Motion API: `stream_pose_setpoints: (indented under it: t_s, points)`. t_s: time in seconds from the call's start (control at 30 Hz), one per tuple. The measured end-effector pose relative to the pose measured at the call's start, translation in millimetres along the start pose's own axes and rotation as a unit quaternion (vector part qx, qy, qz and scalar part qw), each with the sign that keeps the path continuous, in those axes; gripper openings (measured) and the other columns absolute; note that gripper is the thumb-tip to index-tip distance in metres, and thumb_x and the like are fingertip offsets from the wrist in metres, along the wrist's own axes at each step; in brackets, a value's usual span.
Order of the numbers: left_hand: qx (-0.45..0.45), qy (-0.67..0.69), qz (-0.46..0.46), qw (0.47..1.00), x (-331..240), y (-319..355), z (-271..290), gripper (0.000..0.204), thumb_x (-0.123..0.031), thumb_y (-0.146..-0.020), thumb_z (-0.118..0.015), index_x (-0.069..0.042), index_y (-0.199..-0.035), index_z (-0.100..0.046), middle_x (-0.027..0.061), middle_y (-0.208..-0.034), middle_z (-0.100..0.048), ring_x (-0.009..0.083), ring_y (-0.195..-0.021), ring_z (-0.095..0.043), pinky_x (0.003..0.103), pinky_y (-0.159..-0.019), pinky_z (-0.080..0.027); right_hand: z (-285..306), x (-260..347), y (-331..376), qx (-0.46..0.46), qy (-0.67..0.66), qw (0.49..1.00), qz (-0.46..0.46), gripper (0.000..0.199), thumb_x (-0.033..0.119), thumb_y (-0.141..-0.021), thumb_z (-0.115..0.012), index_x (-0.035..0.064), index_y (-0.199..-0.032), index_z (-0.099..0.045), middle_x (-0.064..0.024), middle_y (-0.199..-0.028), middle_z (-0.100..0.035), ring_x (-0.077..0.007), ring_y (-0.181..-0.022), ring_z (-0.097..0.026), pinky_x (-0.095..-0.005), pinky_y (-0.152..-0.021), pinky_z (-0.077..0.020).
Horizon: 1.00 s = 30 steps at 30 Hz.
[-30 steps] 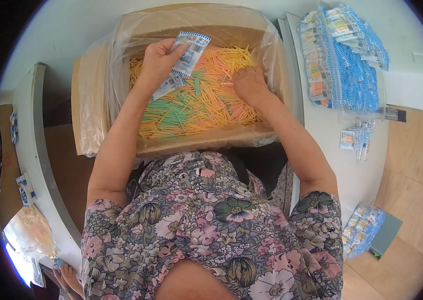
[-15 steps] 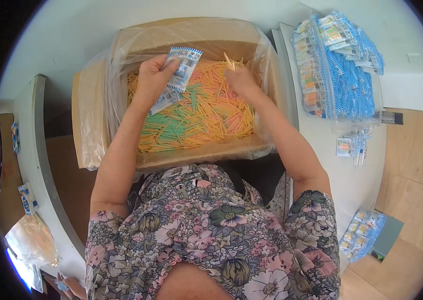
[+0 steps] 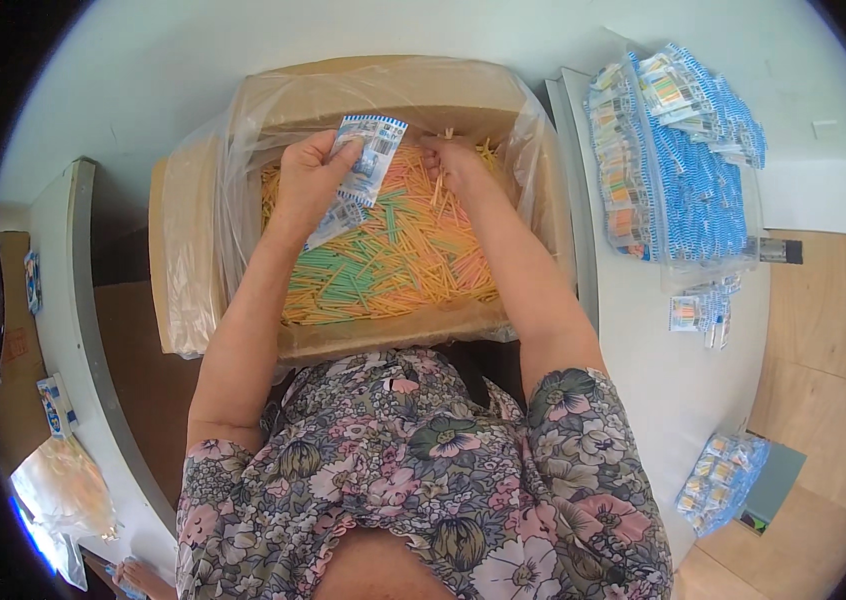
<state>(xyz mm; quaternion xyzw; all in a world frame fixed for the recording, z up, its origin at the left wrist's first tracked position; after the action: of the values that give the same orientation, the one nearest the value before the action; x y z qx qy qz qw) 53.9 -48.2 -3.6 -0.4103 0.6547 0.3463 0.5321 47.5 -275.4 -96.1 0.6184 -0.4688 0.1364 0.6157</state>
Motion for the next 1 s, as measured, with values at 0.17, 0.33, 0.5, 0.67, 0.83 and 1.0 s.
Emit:
stream_pose_setpoints:
  t_s: [0.17,0.33,0.5,0.67,0.83,1.0]
  points:
    - [0.066,0.021,0.080,0.994,5,8,9,0.013,-0.009,-0.085,-0.062,0.001,-0.089,-0.067,-0.0011,-0.074,-0.064,0.0028,-0.062,-0.053,0.022,-0.055,-0.044,-30,18,58,-0.002,-0.011,1.000,0.009,0.019,0.021,-0.089,-0.058,0.0085,-0.078,-0.051,0.0035,-0.055,-0.038,-0.0074,-0.040,-0.031,-0.0227,-0.036,-0.0226]
    - [0.382,-0.122,0.174,0.899,3,22,-8,0.020,-0.015,-0.082,-0.066,0.001,-0.094,-0.068,-0.0006,-0.077,-0.066,0.0050,-0.068,-0.055,0.023,-0.064,-0.046,-57,29,111,0.078,-0.134,0.980,0.127,0.028,0.035,-0.092,-0.054,0.0118,-0.078,-0.047,0.0063,-0.053,-0.028,-0.0043,-0.041,-0.024,-0.0209,-0.036,-0.0174]
    - [0.405,0.013,0.203,0.891,4,26,-11,0.021,-0.013,-0.081,-0.067,0.000,-0.097,-0.068,0.0028,-0.084,-0.068,0.0079,-0.075,-0.060,0.025,-0.072,-0.048,-72,30,135,0.095,-0.140,0.973,0.157,0.031,0.037,-0.094,-0.051,0.0127,-0.075,-0.045,0.0061,-0.054,-0.029,-0.0047,-0.041,-0.024,-0.0209,-0.036,-0.0192]
    - [0.372,0.092,0.195,0.903,2,31,-14,0.020,-0.011,-0.080,-0.068,0.000,-0.097,-0.069,0.0026,-0.084,-0.068,0.0074,-0.074,-0.059,0.025,-0.072,-0.048,-77,29,151,0.079,-0.085,0.973,0.202,0.034,0.038,-0.095,-0.050,0.0137,-0.072,-0.042,0.0059,-0.054,-0.029,-0.0048,-0.041,-0.025,-0.0213,-0.037,-0.0204]
    - [0.364,-0.038,0.136,0.921,8,27,-15,0.017,-0.009,-0.079,-0.068,0.001,-0.093,-0.069,0.0006,-0.079,-0.067,0.0055,-0.070,-0.057,0.023,-0.067,-0.048,-83,26,156,0.006,-0.107,0.974,0.198,0.037,0.042,-0.095,-0.046,0.0142,-0.072,-0.039,0.0050,-0.054,-0.028,-0.0065,-0.044,-0.027,-0.0227,-0.040,-0.0241]
    - [0.333,-0.028,0.122,0.935,8,27,-16,0.015,-0.006,-0.079,-0.067,0.002,-0.092,-0.069,0.0003,-0.078,-0.067,0.0048,-0.068,-0.056,0.023,-0.065,-0.047,-46,26,142,0.006,-0.200,0.953,0.226,0.036,0.044,-0.095,-0.045,0.0148,-0.075,-0.040,0.0046,-0.054,-0.026,-0.0079,-0.046,-0.028,-0.0236,-0.043,-0.0252]
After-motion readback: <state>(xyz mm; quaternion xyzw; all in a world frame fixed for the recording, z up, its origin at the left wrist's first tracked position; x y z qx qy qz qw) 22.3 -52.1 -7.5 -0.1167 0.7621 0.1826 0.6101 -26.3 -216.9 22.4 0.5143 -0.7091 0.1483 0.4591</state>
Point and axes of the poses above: each hand's wrist, its own y-axis away from the middle knuckle, its own z-axis out of the back of the hand, x = y × z, the point moved 1 cm from there along -y, towards the middle knuckle
